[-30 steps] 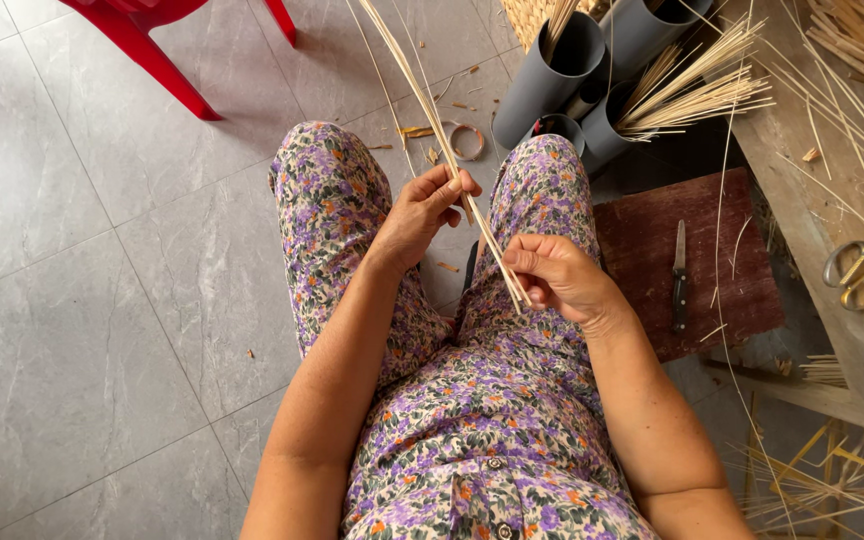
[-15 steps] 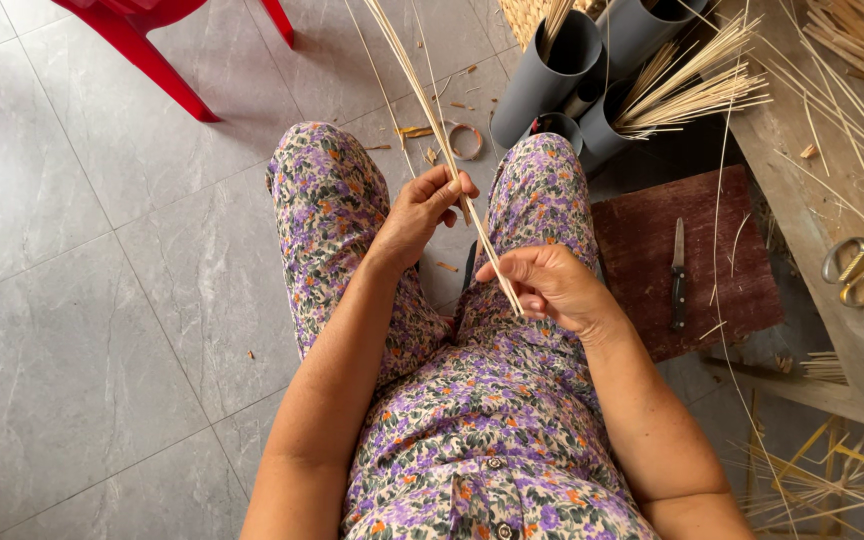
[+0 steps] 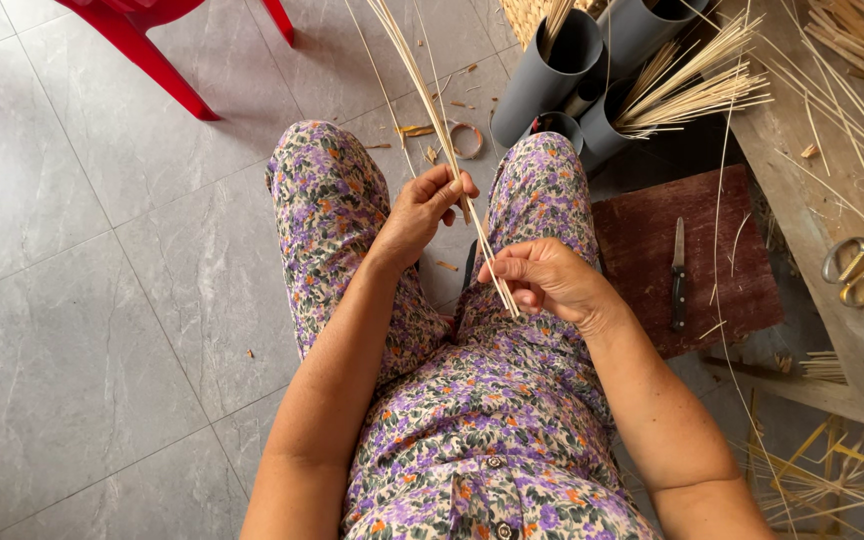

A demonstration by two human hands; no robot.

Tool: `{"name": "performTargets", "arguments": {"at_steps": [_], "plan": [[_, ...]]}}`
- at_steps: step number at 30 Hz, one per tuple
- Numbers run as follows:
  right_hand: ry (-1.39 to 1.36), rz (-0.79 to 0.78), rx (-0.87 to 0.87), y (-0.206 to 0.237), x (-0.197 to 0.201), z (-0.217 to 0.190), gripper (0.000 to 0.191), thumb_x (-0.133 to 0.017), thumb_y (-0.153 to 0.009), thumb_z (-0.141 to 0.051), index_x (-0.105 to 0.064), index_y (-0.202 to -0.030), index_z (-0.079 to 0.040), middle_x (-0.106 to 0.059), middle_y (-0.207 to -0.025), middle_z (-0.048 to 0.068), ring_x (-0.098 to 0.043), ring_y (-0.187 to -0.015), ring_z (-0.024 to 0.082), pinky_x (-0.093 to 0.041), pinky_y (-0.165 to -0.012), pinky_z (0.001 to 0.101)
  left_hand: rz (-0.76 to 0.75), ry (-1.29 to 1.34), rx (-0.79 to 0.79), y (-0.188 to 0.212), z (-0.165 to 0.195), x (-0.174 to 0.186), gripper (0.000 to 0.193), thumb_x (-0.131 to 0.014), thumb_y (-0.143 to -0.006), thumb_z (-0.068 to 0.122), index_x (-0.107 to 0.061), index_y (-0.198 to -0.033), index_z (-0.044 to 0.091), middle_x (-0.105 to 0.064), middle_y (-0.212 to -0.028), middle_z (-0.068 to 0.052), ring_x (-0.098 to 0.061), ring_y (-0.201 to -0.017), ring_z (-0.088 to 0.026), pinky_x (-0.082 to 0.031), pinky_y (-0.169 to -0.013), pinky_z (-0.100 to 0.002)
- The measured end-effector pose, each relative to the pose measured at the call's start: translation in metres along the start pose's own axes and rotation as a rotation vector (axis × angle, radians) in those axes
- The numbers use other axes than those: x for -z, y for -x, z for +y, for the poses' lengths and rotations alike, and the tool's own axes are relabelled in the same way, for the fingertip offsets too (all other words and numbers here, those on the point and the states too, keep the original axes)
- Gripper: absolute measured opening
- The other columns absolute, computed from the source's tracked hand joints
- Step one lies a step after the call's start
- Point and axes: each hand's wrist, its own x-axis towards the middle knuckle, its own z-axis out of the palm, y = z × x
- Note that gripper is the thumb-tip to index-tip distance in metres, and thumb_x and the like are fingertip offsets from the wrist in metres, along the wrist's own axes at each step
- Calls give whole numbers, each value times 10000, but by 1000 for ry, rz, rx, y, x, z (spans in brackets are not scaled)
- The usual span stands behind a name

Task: The person sits on the floor and splits thin bamboo strips by hand, then uses a small knife to shave and trim the strips, working them one at a time on their lap and setting finished strips aside.

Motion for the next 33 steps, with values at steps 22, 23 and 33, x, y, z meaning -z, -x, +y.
{"name": "performTargets", "arguments": {"at_steps": [22,23,33], "plan": [[1074,444,580,-3,26,-44,52,-720,-944,-38,-681,-934,-5,-687,-833,25,-655,-695,71,-528,-616,241,84,1,36,4,3,-6,240,-574,-1052,324,-709,-1057,126,-724,-1004,36,-639,-865,-61,-470,-695,-235],[1114,459,599,-3,29,-42,66,-731,-938,-36,-679,-939,4,-684,-833,37,-646,-691,85,-519,-616,250,76,2,46,5,2,-7,240,-575,-1056,326,-707,-1045,127,-723,-996,33,-634,-858,-62,-466,-697,-236],[813,528,305,-16,67,-16,70,-713,-946,-62,-717,-995,-13,-730,-794,49,-686,-689,70,-569,-633,232,18,101,137,10,-6,-11,226,-564,-1069,308,-687,-1034,122,-714,-952,27,-626,-821,-67,-470,-708,-241]]}}
